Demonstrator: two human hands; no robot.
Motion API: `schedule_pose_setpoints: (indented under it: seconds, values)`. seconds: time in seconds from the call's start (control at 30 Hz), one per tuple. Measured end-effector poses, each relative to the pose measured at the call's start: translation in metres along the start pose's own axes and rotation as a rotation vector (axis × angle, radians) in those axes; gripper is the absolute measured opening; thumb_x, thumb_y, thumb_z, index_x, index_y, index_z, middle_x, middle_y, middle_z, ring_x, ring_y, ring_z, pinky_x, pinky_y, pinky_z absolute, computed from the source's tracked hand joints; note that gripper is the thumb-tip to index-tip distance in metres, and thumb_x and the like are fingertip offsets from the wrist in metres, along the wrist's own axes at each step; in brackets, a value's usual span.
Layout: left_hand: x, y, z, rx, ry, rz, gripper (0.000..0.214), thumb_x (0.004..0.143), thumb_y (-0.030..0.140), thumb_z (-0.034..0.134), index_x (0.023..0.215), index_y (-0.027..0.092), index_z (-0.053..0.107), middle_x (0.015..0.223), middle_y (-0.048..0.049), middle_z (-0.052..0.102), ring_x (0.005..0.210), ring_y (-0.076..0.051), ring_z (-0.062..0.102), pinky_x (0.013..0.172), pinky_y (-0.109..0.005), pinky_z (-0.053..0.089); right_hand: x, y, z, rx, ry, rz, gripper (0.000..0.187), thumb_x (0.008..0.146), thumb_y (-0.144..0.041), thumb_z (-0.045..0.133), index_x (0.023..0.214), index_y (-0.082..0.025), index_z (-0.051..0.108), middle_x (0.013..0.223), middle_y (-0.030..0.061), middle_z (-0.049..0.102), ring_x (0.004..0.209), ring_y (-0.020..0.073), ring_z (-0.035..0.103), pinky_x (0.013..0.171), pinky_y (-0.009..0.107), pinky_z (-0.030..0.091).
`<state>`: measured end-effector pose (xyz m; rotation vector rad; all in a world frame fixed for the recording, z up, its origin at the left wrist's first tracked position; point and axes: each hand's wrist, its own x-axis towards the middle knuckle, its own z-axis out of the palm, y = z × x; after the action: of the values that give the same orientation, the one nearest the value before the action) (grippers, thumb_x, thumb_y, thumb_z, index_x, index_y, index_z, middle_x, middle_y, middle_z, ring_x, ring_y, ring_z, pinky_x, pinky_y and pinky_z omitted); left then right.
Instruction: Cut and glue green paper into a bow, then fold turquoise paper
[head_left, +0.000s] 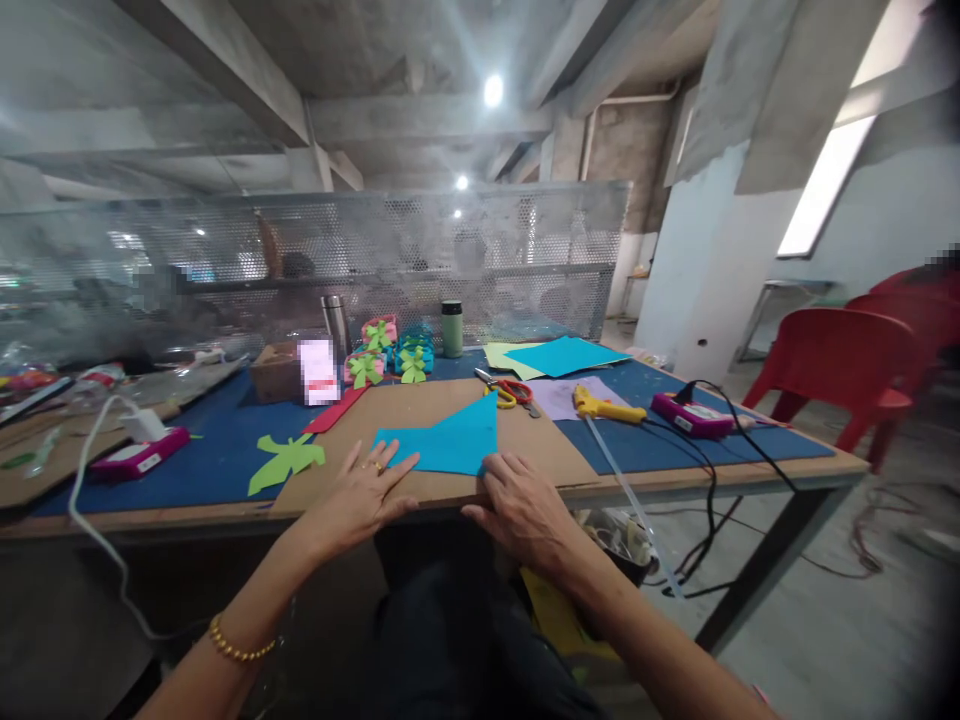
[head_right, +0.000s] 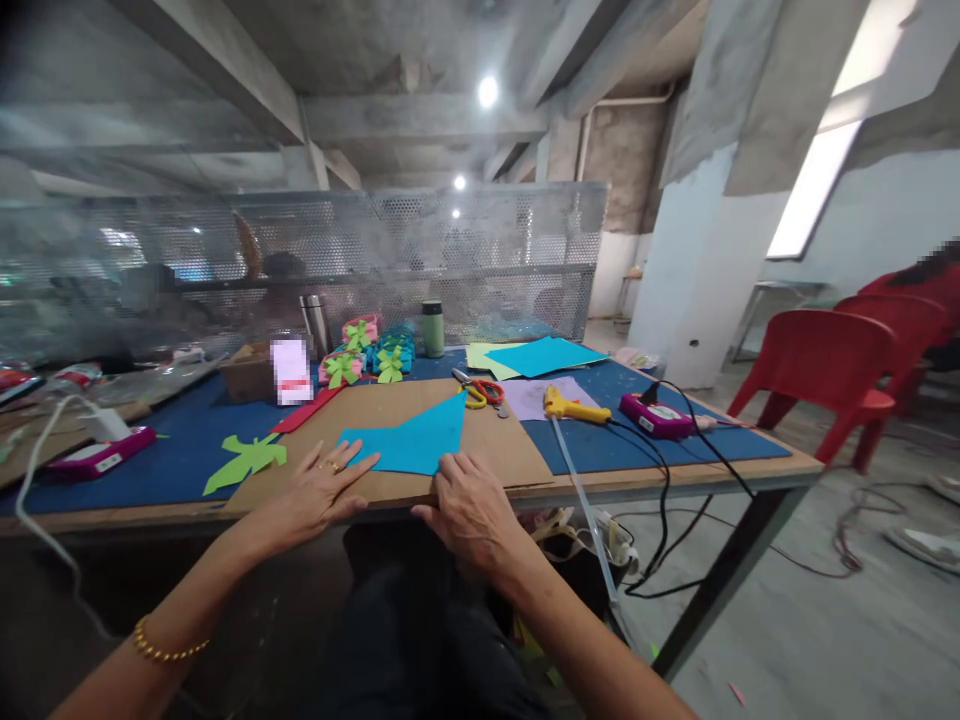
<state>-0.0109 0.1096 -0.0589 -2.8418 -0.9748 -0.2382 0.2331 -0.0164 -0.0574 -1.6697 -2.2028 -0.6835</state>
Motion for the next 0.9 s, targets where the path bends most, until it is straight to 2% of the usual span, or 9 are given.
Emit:
schedule_pose_setpoints:
  seconds: [0.1,0.17,0.23,0.3,0.47,0.63,0.77,0.83,0.9]
  values:
    - [0.000,0.000,0.003,0.011,0.044,0.011,0.076,0.092,0.073,0.030,0.154,0.030,0.034,0.160,-0.0153,0.033,0.149,-0.035,0.027,0.118,-0.061,0.017,0.011,-0.004,-0.002,-0.027,-0.099,0.012,0.032,0.095,-0.045,0.062,0.093,-0.014,0.066,0.090,0.0097,0.063,0.086,0.0252,0.059,0.070,0.033,0.045]
    - [0.000,0.000,0.007,0.023,0.099,0.029,0.077,0.090,0.074,0.034,0.153,0.030,0.035,0.158,-0.0159,0.036,0.148,-0.036,0.029,0.117,-0.061,0.018,0.017,-0.006,-0.002,-0.067,-0.097,-0.006,0.040,0.096,-0.050,0.059,0.115,-0.016,0.063,0.094,0.0098,0.063,0.087,0.0263,0.060,0.067,0.033,0.044]
    - [0.001,0.000,0.010,0.033,0.140,0.047,0.080,0.087,0.076,0.039,0.154,0.031,0.035,0.157,-0.0166,0.039,0.147,-0.038,0.030,0.116,-0.062,0.019,0.020,-0.009,-0.002,-0.128,-0.087,-0.056,0.056,0.094,-0.056,0.058,0.138,-0.024,0.050,0.100,0.0105,0.063,0.088,0.0271,0.060,0.066,0.032,0.044]
    - [0.001,0.000,0.011,0.034,0.156,0.064,0.085,0.083,0.077,0.045,0.155,0.033,0.031,0.156,-0.0173,0.041,0.146,-0.039,0.033,0.115,-0.064,0.020,0.022,-0.013,-0.003,-0.188,-0.083,-0.101,0.064,0.092,-0.062,0.057,0.145,-0.029,0.043,0.105,0.0122,0.063,0.090,0.0280,0.060,0.069,0.034,0.045]
    - [0.003,0.003,0.007,0.045,0.129,0.062,0.087,0.077,0.076,0.056,0.153,0.039,0.032,0.154,-0.0179,0.043,0.145,-0.041,0.034,0.113,-0.066,0.022,0.022,-0.017,-0.006,-0.229,-0.094,-0.142,0.061,0.092,-0.065,0.052,0.134,-0.022,0.055,0.108,0.0152,0.062,0.100,0.0309,0.058,0.078,0.037,0.047]
    - [0.005,0.004,0.003,0.049,0.071,0.039,0.083,0.079,0.074,0.057,0.151,0.042,0.035,0.154,-0.0181,0.043,0.144,-0.043,0.034,0.113,-0.066,0.023,0.016,-0.006,-0.012,-0.148,-0.161,-0.142,0.052,0.096,-0.059,0.050,0.114,-0.013,0.066,0.101,0.0147,0.064,0.086,0.0257,0.061,0.071,0.034,0.048]
    - [0.005,0.004,0.001,0.031,0.065,0.031,0.084,0.078,0.075,0.056,0.152,0.041,0.035,0.154,-0.0174,0.043,0.145,-0.043,0.033,0.114,-0.066,0.021,0.015,-0.001,-0.013,-0.063,-0.209,-0.119,0.042,0.096,-0.052,0.055,0.101,-0.012,0.069,0.095,0.0126,0.064,0.083,0.0249,0.063,0.068,0.033,0.048]
    - [0.004,0.006,-0.001,0.019,0.079,0.018,0.083,0.076,0.077,0.056,0.150,0.042,0.039,0.154,-0.0156,0.044,0.144,-0.043,0.034,0.113,-0.067,0.021,0.015,-0.001,-0.012,-0.059,-0.197,-0.107,0.041,0.096,-0.051,0.058,0.099,-0.012,0.069,0.094,0.0130,0.064,0.085,0.0267,0.063,0.069,0.035,0.049]
    - [0.005,0.013,-0.004,0.016,0.143,0.014,0.083,0.073,0.079,0.057,0.146,0.040,0.047,0.153,-0.0158,0.045,0.144,-0.043,0.034,0.113,-0.067,0.021,0.015,0.000,-0.010,-0.049,-0.169,-0.112,0.037,0.095,-0.048,0.060,0.098,-0.013,0.069,0.094,0.0127,0.064,0.084,0.0268,0.064,0.069,0.035,0.050]
